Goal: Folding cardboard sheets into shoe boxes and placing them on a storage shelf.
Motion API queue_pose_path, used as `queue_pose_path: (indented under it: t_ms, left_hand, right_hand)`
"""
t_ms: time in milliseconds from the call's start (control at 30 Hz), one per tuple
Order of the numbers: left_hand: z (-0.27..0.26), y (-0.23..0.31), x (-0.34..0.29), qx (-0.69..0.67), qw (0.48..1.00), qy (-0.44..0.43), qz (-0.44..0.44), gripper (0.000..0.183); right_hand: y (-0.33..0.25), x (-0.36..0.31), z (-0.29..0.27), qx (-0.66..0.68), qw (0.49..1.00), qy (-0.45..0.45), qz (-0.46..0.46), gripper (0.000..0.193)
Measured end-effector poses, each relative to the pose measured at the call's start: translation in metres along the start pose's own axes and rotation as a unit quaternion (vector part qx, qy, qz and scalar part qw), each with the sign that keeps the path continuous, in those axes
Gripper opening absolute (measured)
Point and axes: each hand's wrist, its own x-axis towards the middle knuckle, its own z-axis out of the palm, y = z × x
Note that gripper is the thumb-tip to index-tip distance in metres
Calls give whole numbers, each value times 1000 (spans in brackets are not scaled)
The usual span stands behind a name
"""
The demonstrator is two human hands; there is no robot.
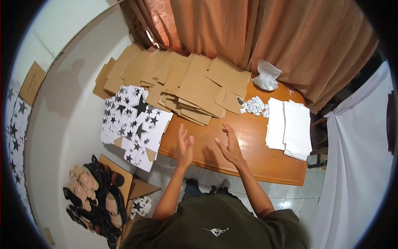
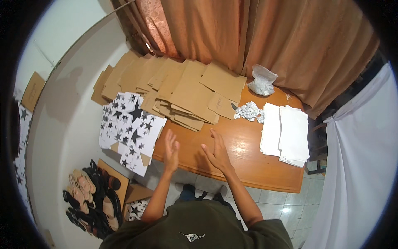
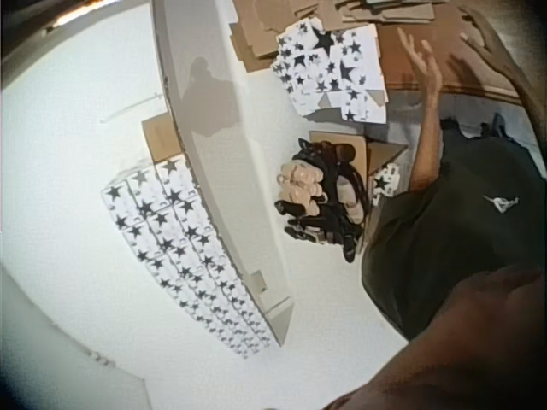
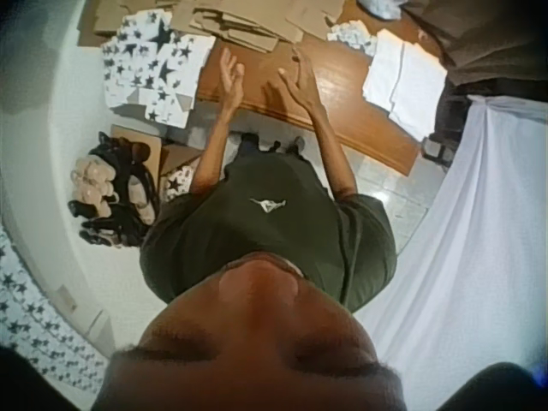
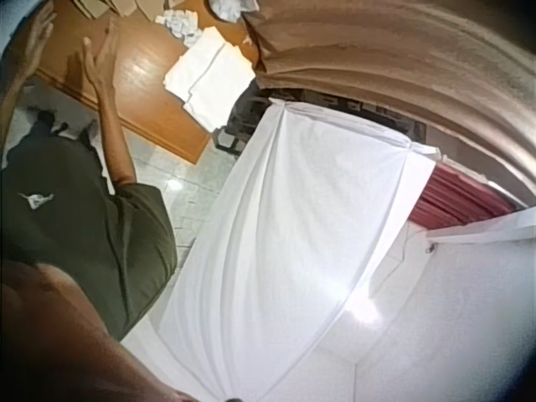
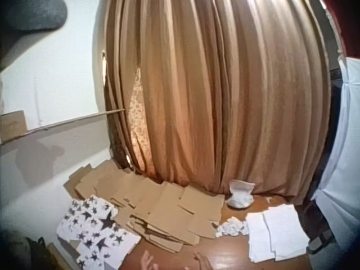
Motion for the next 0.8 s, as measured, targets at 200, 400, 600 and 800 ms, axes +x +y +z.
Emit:
queue_pose_path:
  t_ms: [200,400,600,800]
  left_hand:
    - [63,-4,-47,6,996,-26,-87,72]
    - [47,-17,-77,39,990,66,-115,71]
    - [-1,-30,-99,77,964,187,-175,72]
    - [-50,-47,-102,75,930,295,-204,67]
  right_hand:
    - [47,-42,-30,19,999,-11,42,66]
    - [60,-36,-9,45,995,-79,39,64]
    - [52,-15,50,70,984,-166,12,65]
    - [37,13,121,69,967,-243,-33,64]
